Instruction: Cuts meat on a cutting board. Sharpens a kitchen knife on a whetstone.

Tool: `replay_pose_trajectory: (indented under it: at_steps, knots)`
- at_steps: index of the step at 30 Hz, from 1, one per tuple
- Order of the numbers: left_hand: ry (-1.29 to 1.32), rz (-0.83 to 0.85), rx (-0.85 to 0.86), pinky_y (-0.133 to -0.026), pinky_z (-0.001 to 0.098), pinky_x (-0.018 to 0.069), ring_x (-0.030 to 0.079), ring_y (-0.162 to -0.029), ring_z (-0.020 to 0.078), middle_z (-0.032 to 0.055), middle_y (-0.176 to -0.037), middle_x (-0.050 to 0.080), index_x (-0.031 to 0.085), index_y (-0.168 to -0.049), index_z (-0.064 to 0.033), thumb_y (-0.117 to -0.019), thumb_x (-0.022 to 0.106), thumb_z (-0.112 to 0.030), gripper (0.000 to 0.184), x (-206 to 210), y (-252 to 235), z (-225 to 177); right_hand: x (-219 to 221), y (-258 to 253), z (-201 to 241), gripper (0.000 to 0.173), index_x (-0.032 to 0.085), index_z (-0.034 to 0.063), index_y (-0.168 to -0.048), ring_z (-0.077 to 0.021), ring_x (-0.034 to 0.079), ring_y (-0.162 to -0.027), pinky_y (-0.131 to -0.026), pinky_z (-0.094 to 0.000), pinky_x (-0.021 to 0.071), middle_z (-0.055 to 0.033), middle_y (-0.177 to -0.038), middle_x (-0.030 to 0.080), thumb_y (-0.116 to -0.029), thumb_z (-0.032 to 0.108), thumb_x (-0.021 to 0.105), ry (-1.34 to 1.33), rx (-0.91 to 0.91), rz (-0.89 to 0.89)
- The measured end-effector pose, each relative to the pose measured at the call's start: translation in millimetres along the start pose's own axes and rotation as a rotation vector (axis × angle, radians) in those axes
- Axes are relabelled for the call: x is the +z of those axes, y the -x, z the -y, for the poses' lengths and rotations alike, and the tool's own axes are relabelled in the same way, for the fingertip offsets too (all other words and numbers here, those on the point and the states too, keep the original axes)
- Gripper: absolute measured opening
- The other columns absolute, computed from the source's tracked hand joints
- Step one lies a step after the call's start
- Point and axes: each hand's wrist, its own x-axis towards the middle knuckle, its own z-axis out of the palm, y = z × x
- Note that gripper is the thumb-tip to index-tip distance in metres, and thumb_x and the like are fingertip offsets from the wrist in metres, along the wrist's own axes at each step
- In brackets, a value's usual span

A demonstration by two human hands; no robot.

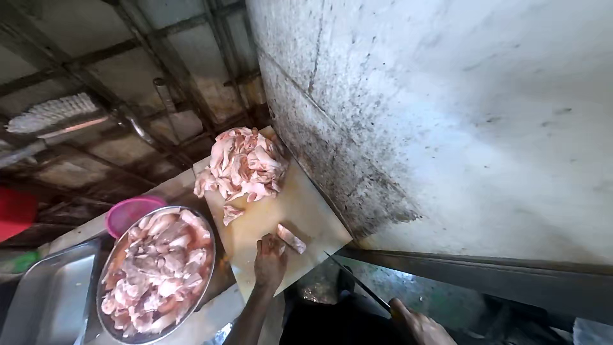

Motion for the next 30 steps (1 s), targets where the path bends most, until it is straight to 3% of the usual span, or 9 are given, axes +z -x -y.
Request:
replay_pose_trajectory:
  at_steps: [4,7,9,11,15,19,22,26,30]
  knots:
    - [0.025,0.064,-0.057,-0.107,0.0408,0.0508,0.058,-0.127,0.0338,0.0187,-0.134,0.060,0.071,-0.118,0.0001,-0.0879,0.068,-0.006,0.031,-26,-23,15,12,4,0,0.034,0.060,0.0097,-0.127,-0.0455,0.072,-0.084,-0.070,-0.0637,0.0566,-0.0230,-0.093,0.072,-0.1049,0.033,0.049,-0.060,0.005,-0.069]
    - [-0.151,-0.016,-0.108,-0.114,0.0496,0.0430,0.046,-0.140,0.0401,0.0182,-0.148,0.054,0.071,-0.124,-0.0059,-0.0849,0.071,-0.007,0.039,-54,-51,24,19,4,0,0.035,0.060,0.0108,-0.127,-0.0446,0.072,-0.085,-0.070,-0.0628,0.0567,-0.0217,-0.092,0.072,-0.1045,0.035,0.049,-0.102,0.027,-0.090]
    - [-0.213,0.093,-0.033,-0.122,0.0557,0.0304,0.027,-0.152,0.0432,0.0180,-0.161,0.040,0.067,-0.136,-0.0129,-0.0849,0.074,-0.012,0.052,-61,-57,10,23,5,1,0.034,0.061,0.0102,-0.125,-0.0441,0.072,-0.084,-0.069,-0.0624,0.0567,-0.0212,-0.091,0.072,-0.1046,0.035,0.049,-0.127,0.030,-0.109]
    - [-0.187,0.253,0.186,-0.124,0.0517,0.0287,0.029,-0.154,0.0360,0.0144,-0.161,0.042,0.063,-0.141,-0.0142,-0.0874,0.073,-0.012,0.055,-51,-57,-9,25,3,4,0.034,0.061,0.0087,-0.124,-0.0437,0.072,-0.084,-0.069,-0.0619,0.0566,-0.0213,-0.091,0.072,-0.1046,0.035,0.049,-0.139,0.022,-0.123]
    - [-0.214,0.458,0.536,-0.122,0.0473,0.0328,0.055,-0.136,0.0270,0.0089,-0.138,0.065,0.066,-0.133,-0.0111,-0.0971,0.065,-0.023,0.038,-24,-69,-23,24,2,9,0.037,0.060,0.0088,-0.125,-0.0427,0.073,-0.083,-0.070,-0.0617,0.0568,-0.0203,-0.092,0.072,-0.1049,0.037,0.048,-0.159,0.017,-0.134]
    - [-0.279,0.632,0.451,-0.114,0.0539,0.0384,0.057,-0.131,0.0324,0.0138,-0.140,0.062,0.061,-0.137,-0.0090,-0.0989,0.062,-0.028,0.043,-31,-84,-32,23,3,9,0.036,0.061,0.0101,-0.124,-0.0422,0.073,-0.083,-0.070,-0.0605,0.0572,-0.0195,-0.090,0.072,-0.1046,0.038,0.048,-0.178,0.033,-0.170]
    - [-0.014,0.710,0.372,-0.112,0.0496,0.0469,0.062,-0.127,0.0290,0.0155,-0.137,0.063,0.061,-0.138,-0.0069,-0.1043,0.054,-0.026,0.040,-37,-86,-24,26,0,7,0.035,0.060,0.0121,-0.124,-0.0418,0.073,-0.083,-0.069,-0.0610,0.0569,-0.0190,-0.090,0.072,-0.1040,0.038,0.049,-0.198,0.048,-0.193]
    - [0.457,0.751,0.225,-0.080,0.0383,0.0600,0.069,-0.084,0.0194,0.0121,-0.104,0.069,0.064,-0.126,-0.0028,-0.1080,0.050,-0.029,0.035,-55,-82,-25,29,1,11,0.033,0.061,0.0106,-0.122,-0.0425,0.072,-0.082,-0.069,-0.0615,0.0565,-0.0195,-0.091,0.072,-0.1036,0.036,0.052,-0.235,0.055,-0.229]
    - [0.712,0.789,0.180,-0.068,0.0347,0.0593,0.067,-0.072,0.0171,0.0085,-0.092,0.070,0.063,-0.131,-0.0068,-0.1104,0.040,-0.027,0.037,-78,-74,-32,37,-2,15,0.032,0.062,0.0111,-0.120,-0.0409,0.072,-0.082,-0.068,-0.0598,0.0573,-0.0177,-0.092,0.072,-0.1030,0.037,0.052,-0.225,0.056,-0.244]
